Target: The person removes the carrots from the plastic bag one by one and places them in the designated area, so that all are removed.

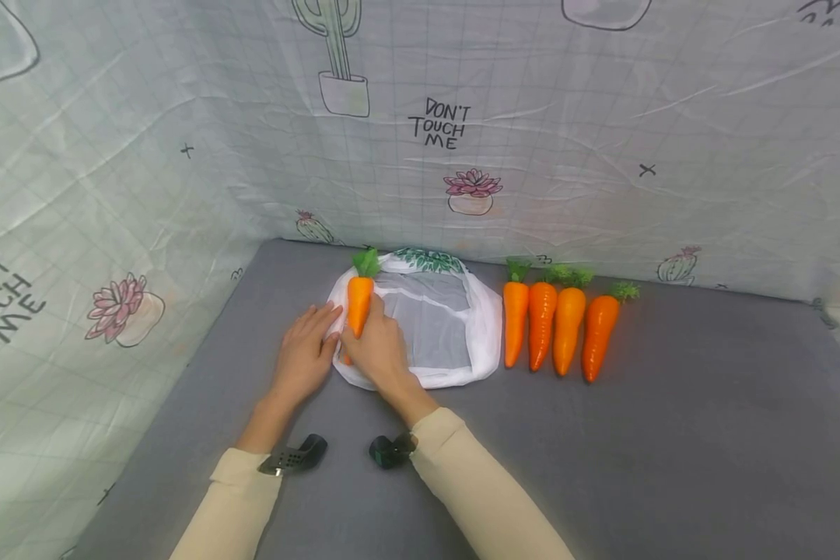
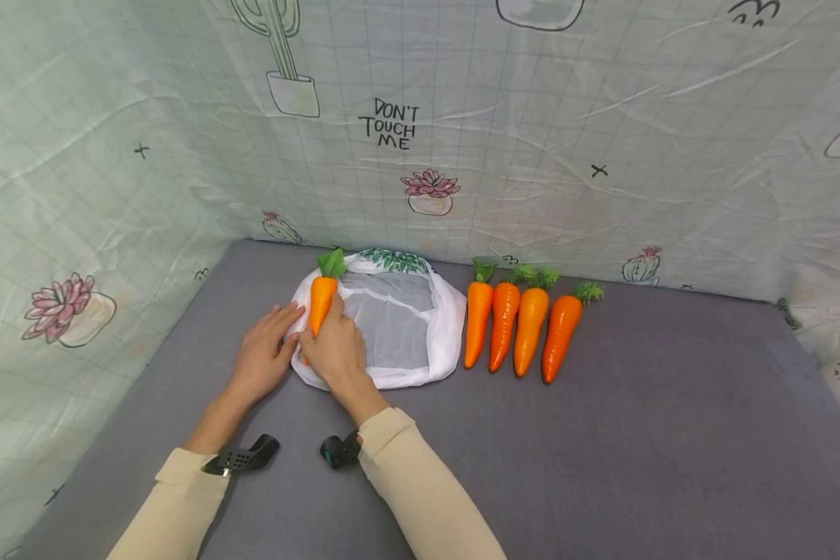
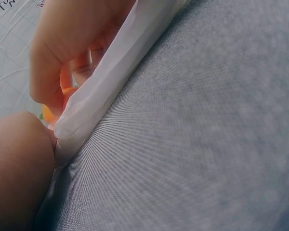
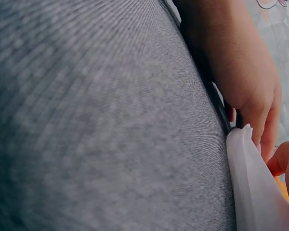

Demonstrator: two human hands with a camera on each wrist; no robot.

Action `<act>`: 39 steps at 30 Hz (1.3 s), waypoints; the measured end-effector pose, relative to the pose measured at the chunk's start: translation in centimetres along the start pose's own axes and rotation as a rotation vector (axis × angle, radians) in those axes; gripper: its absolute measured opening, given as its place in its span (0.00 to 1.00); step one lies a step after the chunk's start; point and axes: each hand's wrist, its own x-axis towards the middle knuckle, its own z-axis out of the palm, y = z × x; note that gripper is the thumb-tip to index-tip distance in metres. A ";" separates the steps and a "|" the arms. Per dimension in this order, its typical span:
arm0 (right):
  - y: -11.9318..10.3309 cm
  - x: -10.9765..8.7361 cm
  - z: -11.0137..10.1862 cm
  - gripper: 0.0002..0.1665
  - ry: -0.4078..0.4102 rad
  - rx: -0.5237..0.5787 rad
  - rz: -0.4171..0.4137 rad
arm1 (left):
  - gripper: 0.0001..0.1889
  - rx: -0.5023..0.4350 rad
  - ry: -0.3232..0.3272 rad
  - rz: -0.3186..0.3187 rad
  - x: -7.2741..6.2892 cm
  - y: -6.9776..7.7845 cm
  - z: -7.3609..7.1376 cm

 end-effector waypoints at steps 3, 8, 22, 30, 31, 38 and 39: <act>0.0 0.0 -0.1 0.40 0.014 0.011 -0.008 | 0.23 0.003 -0.004 -0.003 0.0 0.0 0.0; 0.0 0.0 -0.4 0.41 0.024 0.029 -0.022 | 0.23 0.007 -0.001 0.002 0.0 0.0 0.0; -0.3 -0.3 -2.8 0.44 0.034 0.105 -0.069 | 0.23 0.003 -0.010 0.003 -0.1 0.1 -0.2; 0.1 -0.6 -4.5 0.44 0.039 0.137 -0.065 | 0.23 0.003 -0.008 0.015 0.0 0.1 -0.2; 0.2 -0.6 -4.7 0.44 0.042 0.138 -0.062 | 0.23 0.003 -0.008 0.014 0.0 0.1 -0.2; 1.0 -0.7 -6.4 0.43 0.070 0.122 -0.048 | 0.23 0.001 -0.011 0.007 -0.1 0.2 -0.3; 1.1 -0.7 -6.6 0.43 0.076 0.114 -0.046 | 0.22 0.001 -0.010 0.007 -0.1 0.2 -0.3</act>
